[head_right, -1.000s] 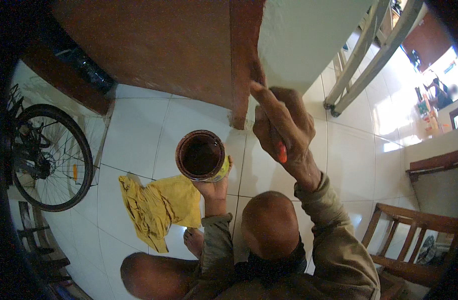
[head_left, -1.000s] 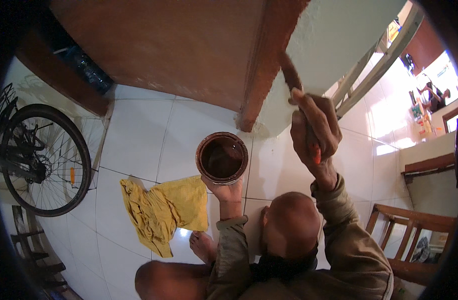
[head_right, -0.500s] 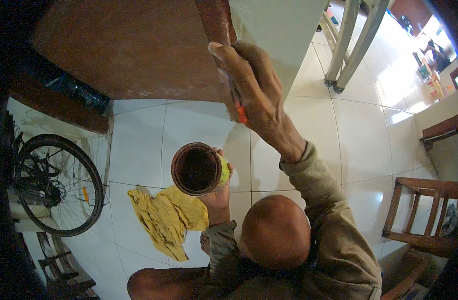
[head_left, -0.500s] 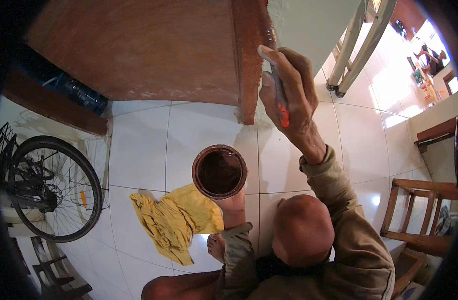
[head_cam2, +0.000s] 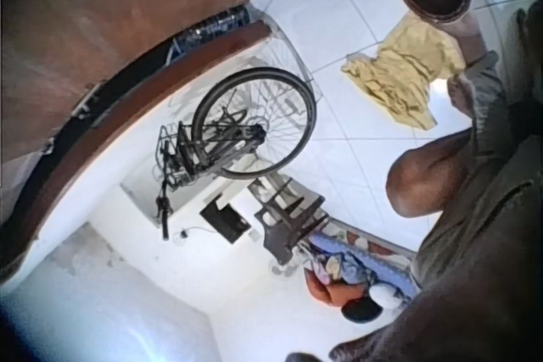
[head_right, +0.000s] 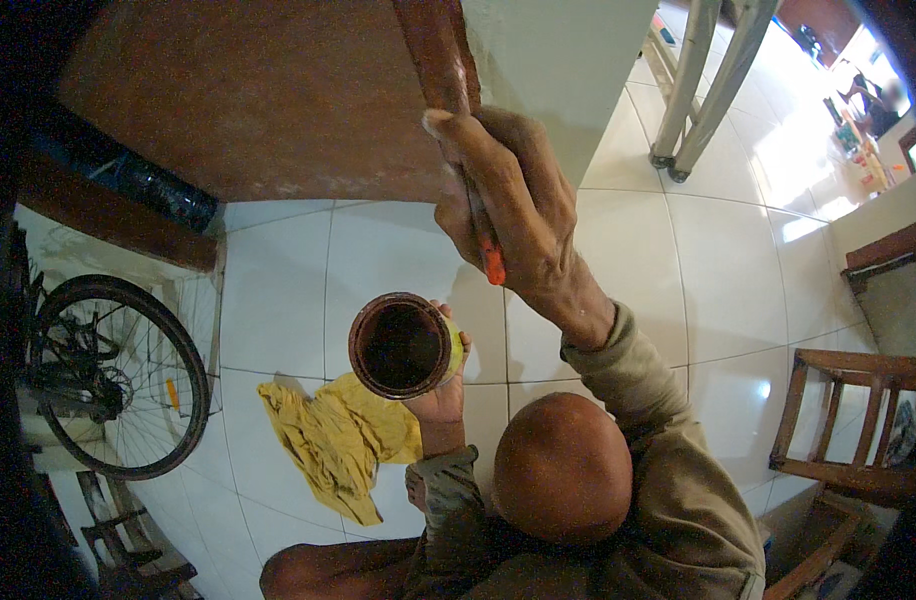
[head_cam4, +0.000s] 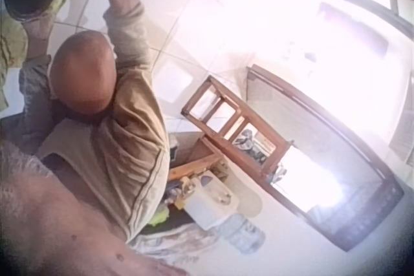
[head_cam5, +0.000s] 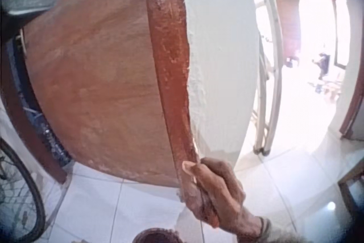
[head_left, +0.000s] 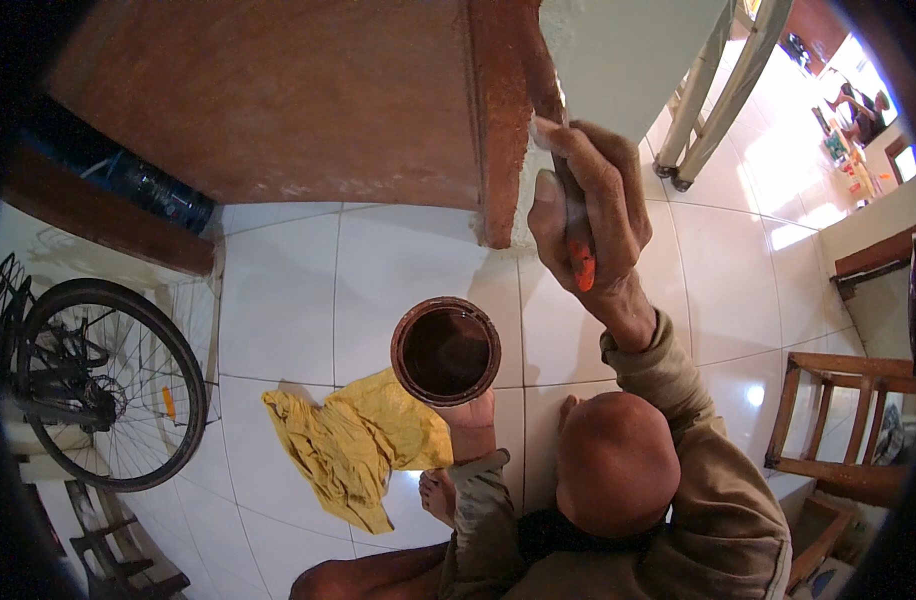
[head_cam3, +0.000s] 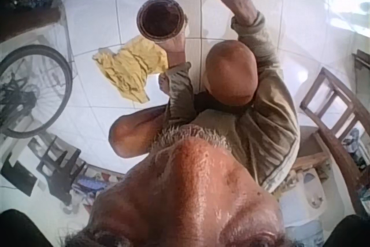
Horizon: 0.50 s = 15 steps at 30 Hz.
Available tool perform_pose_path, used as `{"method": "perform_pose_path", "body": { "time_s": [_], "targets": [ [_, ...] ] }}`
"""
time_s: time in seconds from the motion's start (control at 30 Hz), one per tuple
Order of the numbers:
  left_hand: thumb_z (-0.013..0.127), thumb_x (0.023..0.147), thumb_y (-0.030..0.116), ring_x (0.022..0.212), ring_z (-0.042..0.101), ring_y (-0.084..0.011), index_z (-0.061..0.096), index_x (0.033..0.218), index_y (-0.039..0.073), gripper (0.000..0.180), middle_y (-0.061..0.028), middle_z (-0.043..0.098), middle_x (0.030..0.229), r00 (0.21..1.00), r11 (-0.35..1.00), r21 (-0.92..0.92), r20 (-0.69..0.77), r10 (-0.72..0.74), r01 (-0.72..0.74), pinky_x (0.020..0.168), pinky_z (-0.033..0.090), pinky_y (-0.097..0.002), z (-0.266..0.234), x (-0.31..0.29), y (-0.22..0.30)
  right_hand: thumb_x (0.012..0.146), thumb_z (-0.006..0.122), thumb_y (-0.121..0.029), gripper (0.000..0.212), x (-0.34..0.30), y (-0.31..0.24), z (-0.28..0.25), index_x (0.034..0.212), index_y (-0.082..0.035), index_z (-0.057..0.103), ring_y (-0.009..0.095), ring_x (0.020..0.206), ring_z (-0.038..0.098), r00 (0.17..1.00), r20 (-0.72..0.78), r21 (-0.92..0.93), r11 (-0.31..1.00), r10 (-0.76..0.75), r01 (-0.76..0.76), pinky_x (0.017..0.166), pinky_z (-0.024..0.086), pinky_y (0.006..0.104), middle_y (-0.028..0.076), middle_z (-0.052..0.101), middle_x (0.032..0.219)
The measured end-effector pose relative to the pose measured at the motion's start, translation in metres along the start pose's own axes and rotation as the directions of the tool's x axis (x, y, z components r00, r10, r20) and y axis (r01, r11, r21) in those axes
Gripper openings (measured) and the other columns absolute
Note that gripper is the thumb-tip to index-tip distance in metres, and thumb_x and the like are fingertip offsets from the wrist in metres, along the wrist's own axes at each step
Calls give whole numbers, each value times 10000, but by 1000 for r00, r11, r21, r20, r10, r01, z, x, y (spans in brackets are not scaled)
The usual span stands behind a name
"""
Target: The person paints a door and door frame using a brush and a can of brown paint, moving between standing and sitting positions to reach different sections.
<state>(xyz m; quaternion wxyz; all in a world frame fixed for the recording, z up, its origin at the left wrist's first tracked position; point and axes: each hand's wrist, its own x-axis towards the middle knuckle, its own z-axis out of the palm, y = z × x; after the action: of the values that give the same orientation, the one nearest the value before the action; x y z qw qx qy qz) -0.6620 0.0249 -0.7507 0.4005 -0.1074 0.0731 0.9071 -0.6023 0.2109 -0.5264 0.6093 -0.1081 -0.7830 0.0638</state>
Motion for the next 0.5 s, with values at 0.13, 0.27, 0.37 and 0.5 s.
{"method": "perform_pose_path", "body": {
  "time_s": [0.13,0.27,0.37,0.5],
  "targets": [
    [586,948,451,1373,399,-387,423,1453,114,629,-198,432,1464,1000,1000,-2,18,-18,18,1015,419,-617,2,1,-2,847,613,50,380,15,9,4,1221,-12,636,255,922,653,997,-42,-44,997,-70,68,752,552,331,169,630,1055],
    [581,953,444,1375,399,-382,422,1454,112,621,-197,426,1474,1000,1000,9,1,-1,0,1011,426,-614,-4,3,-1,854,612,41,383,7,17,8,1232,-18,635,257,950,651,1000,14,-64,998,8,-7,785,556,342,159,619,1071],
    [585,951,440,1376,388,-377,419,1453,109,624,-200,425,1470,999,999,36,-33,-8,9,1013,426,-616,-3,1,-1,851,617,37,385,1,14,8,1232,-15,633,257,946,652,999,10,-65,997,35,-34,782,556,343,162,619,1062],
    [581,955,441,1377,391,-383,410,1458,108,627,-205,421,1472,999,999,-13,-11,-43,43,1019,424,-619,0,1,-1,847,622,34,378,-6,11,6,1222,-9,634,258,942,652,997,29,-66,996,69,-67,777,555,342,161,618,1057]
  ]
}}
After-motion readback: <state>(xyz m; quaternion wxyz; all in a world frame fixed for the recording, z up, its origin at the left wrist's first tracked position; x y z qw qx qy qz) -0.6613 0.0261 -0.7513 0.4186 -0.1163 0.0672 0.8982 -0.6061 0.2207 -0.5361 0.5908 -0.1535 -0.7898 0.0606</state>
